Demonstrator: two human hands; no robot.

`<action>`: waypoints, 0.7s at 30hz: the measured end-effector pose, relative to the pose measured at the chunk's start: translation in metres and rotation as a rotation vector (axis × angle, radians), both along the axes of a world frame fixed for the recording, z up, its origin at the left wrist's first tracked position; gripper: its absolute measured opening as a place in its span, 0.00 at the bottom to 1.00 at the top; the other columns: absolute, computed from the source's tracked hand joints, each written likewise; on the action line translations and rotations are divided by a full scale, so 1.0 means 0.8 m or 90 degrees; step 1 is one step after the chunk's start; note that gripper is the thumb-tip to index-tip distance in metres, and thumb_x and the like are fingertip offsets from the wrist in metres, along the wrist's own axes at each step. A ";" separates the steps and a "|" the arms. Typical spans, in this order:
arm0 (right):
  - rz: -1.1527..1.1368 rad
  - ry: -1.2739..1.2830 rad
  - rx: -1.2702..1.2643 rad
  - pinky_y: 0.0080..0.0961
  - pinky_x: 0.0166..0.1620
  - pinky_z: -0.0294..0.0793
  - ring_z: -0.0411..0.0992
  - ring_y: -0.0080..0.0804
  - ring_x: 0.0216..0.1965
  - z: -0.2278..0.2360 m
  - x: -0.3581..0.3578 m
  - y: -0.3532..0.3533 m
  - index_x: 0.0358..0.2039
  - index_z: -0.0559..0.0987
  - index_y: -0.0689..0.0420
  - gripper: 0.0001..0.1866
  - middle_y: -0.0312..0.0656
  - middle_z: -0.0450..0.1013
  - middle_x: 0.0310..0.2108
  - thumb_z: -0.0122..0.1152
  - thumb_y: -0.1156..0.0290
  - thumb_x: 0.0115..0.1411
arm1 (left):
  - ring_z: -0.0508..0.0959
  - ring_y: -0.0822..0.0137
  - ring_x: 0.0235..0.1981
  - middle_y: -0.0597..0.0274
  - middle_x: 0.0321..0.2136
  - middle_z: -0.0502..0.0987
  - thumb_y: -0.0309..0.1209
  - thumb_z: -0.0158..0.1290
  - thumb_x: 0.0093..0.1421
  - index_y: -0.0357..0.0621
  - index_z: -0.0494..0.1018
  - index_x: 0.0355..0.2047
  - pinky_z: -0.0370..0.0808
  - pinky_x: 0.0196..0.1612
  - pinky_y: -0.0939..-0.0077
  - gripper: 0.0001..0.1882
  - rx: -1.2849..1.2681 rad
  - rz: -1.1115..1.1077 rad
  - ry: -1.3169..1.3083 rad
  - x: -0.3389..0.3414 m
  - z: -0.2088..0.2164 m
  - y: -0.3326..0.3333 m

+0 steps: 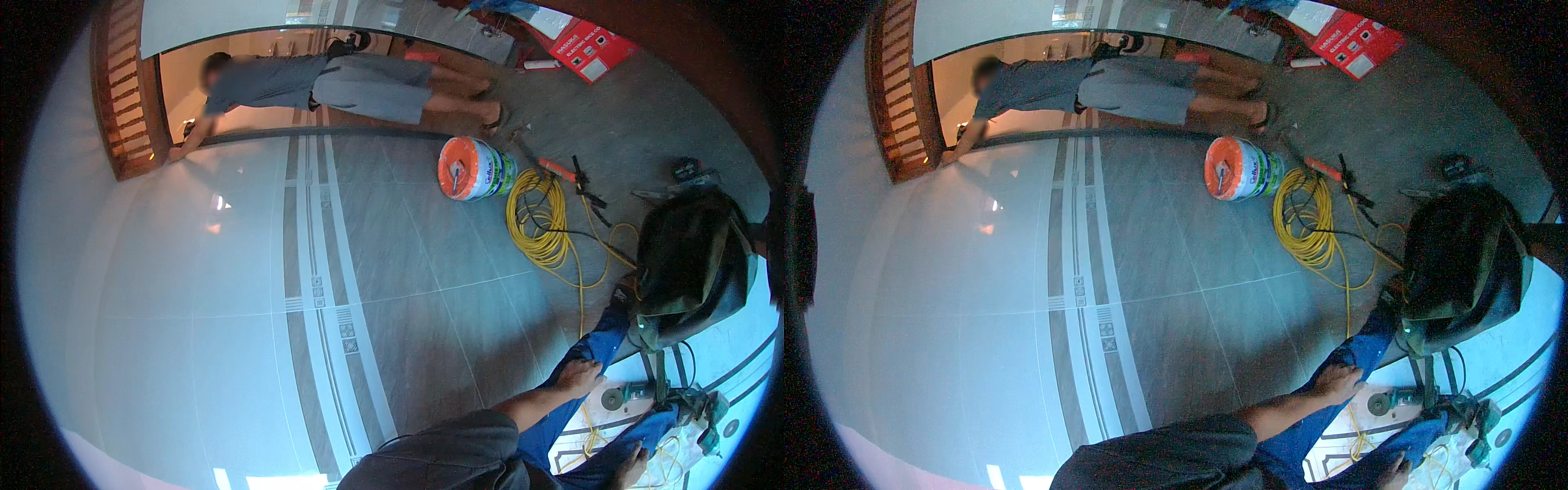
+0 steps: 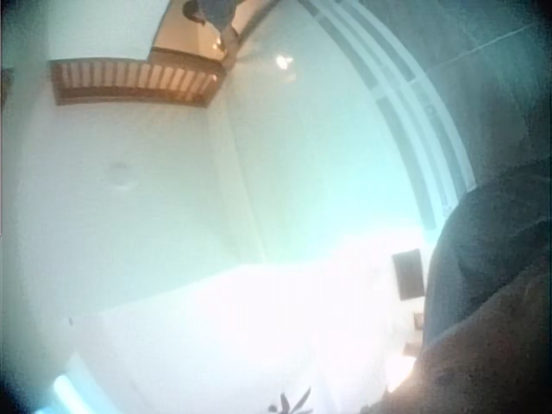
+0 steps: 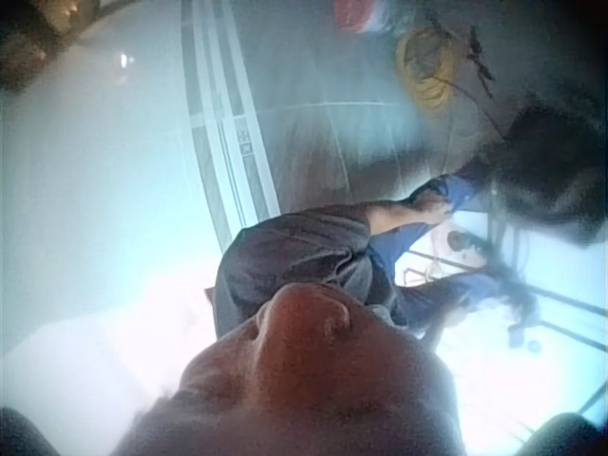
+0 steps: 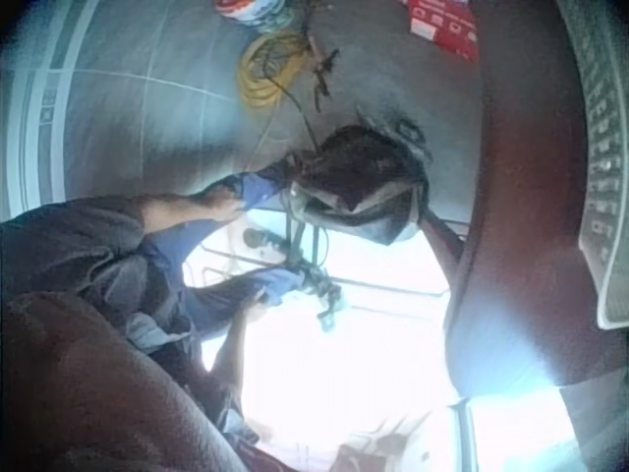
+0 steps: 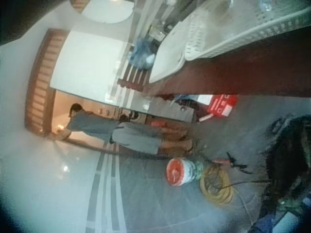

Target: The person organizes tools and materials on the floor, handling a yellow extension cord, a power drill, and a tool bag. They plug in the cord, retrieve a screwdriver from the bag, and move around the room while carrying the drill and cord.

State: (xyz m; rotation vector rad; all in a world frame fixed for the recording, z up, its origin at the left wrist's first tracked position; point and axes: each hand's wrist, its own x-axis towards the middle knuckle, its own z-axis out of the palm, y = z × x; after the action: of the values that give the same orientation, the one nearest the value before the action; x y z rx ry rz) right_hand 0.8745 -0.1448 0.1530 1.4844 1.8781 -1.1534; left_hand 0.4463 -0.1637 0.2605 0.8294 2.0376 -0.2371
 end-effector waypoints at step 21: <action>-0.255 0.030 -0.066 0.52 0.43 0.68 0.71 0.68 0.40 0.084 -0.092 0.015 0.40 0.76 0.65 0.29 0.63 0.75 0.37 0.46 0.46 0.71 | 0.81 0.44 0.43 0.44 0.40 0.81 0.45 0.53 0.65 0.38 0.75 0.41 0.77 0.47 0.49 0.20 -0.037 -0.074 0.022 0.022 -0.010 -0.014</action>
State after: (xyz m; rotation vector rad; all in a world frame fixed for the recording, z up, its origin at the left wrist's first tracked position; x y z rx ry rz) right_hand 0.8011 -0.1329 0.2202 1.8403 1.5616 -1.4485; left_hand 0.4641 -0.1749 0.2522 0.9142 2.0072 -0.3765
